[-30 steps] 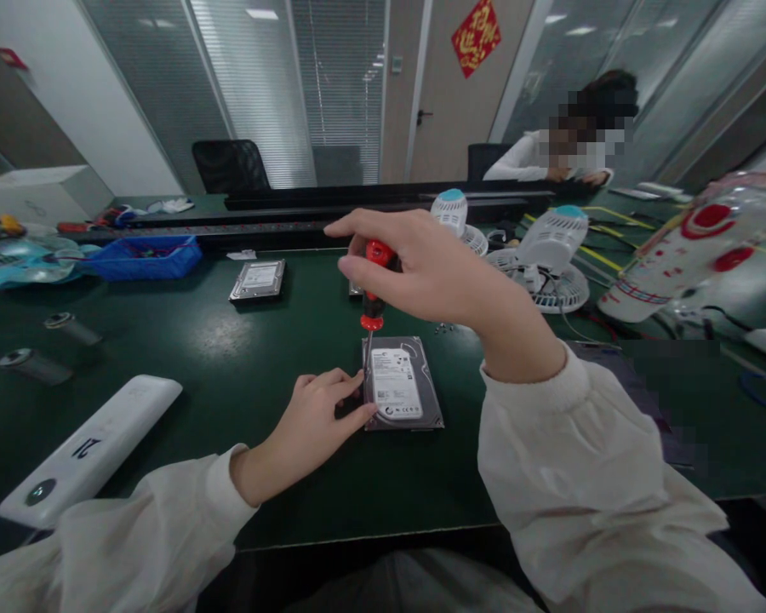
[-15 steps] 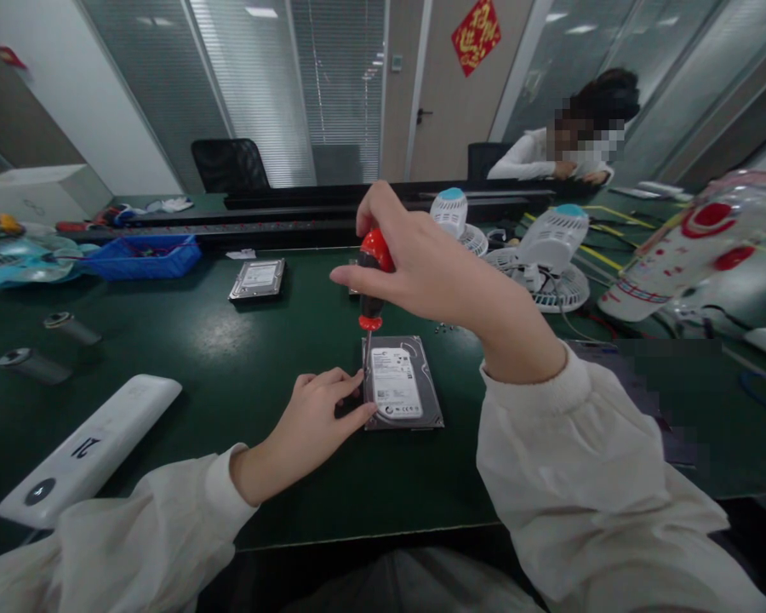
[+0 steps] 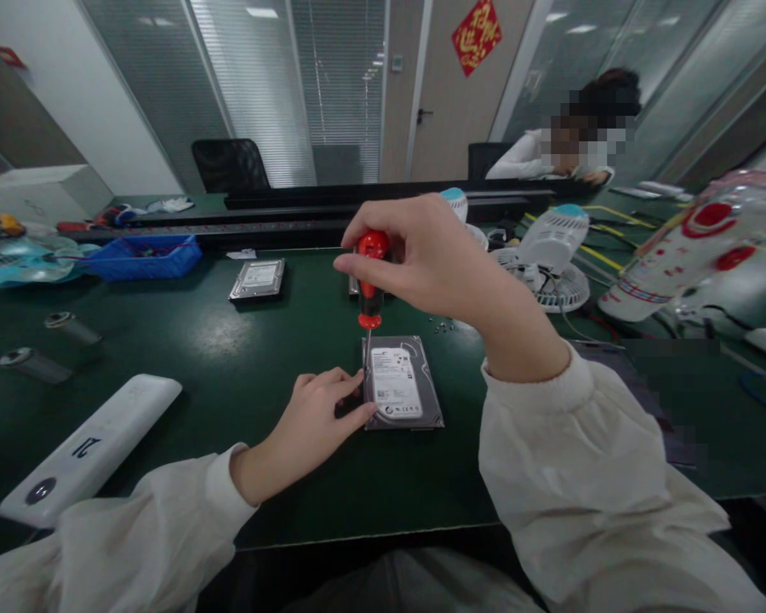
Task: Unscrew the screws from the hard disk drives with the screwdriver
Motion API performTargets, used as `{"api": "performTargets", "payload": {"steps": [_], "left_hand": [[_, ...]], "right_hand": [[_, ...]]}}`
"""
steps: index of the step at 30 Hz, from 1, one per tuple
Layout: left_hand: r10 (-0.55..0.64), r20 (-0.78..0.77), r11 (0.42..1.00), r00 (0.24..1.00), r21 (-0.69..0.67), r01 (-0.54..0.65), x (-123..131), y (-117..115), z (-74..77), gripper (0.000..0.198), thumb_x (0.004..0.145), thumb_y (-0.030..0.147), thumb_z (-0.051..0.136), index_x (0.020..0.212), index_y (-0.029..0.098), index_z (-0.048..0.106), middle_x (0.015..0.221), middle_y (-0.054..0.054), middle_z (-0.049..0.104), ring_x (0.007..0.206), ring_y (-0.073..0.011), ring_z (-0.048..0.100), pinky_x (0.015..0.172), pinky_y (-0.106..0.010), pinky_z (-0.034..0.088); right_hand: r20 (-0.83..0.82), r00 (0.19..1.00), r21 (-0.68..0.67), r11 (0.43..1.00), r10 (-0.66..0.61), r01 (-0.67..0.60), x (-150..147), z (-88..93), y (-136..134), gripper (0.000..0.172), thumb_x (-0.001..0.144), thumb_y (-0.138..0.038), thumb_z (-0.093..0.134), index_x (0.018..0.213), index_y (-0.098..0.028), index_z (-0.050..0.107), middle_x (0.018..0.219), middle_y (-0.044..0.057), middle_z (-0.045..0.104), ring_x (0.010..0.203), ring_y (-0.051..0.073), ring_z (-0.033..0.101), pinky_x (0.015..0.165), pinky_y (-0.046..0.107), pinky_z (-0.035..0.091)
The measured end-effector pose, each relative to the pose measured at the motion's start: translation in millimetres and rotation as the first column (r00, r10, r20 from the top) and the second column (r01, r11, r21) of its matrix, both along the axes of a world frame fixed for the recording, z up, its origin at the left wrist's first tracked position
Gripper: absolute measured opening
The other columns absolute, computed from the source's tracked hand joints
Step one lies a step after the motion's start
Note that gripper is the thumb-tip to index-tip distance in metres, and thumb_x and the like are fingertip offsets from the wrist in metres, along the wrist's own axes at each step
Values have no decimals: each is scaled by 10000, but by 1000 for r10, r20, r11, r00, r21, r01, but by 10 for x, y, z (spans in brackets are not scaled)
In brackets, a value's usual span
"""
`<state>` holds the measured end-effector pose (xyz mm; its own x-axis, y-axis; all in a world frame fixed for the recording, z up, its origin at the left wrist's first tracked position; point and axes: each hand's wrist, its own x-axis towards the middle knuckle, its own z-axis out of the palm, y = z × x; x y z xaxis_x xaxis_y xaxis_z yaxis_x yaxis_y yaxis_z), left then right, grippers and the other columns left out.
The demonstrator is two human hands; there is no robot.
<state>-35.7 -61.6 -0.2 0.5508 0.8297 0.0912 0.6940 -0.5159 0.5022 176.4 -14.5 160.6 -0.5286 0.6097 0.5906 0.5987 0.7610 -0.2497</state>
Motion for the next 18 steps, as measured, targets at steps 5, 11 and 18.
{"api": "performTargets", "payload": {"steps": [5, 11, 18], "left_hand": [[-6, 7, 1000, 1000, 6, 6, -4, 1, -5, 416, 1073, 395, 706, 1432, 189, 747, 1162, -80, 776, 1033, -290, 735, 994, -529, 501], [1, -3, 1000, 1000, -1, -1, 9, -4, 5, 420, 1069, 401, 711, 1437, 201, 745, 1170, -74, 779, 1043, -292, 739, 999, -529, 502], [3, -4, 1000, 1000, -11, -3, 13, -5, 22, 408, 1067, 384, 714, 1426, 193, 749, 1182, -82, 781, 1069, -301, 742, 1007, -531, 498]], "right_hand": [[-12, 1000, -56, 998, 27, -28, -21, 7, -26, 233, 947, -142, 585, 1068, -130, 783, 976, 48, 785, 836, 160, 671, 835, 339, 511], [26, 999, -12, 1000, -27, 27, -14, -31, -19, 268, 1056, -279, 549, 1221, -123, 692, 1044, 63, 734, 893, 181, 633, 850, 358, 465], [1, 998, -47, 997, 60, -60, -6, -59, -7, 260, 984, -139, 470, 1236, -173, 523, 1125, 44, 625, 977, 168, 585, 930, 362, 497]]}}
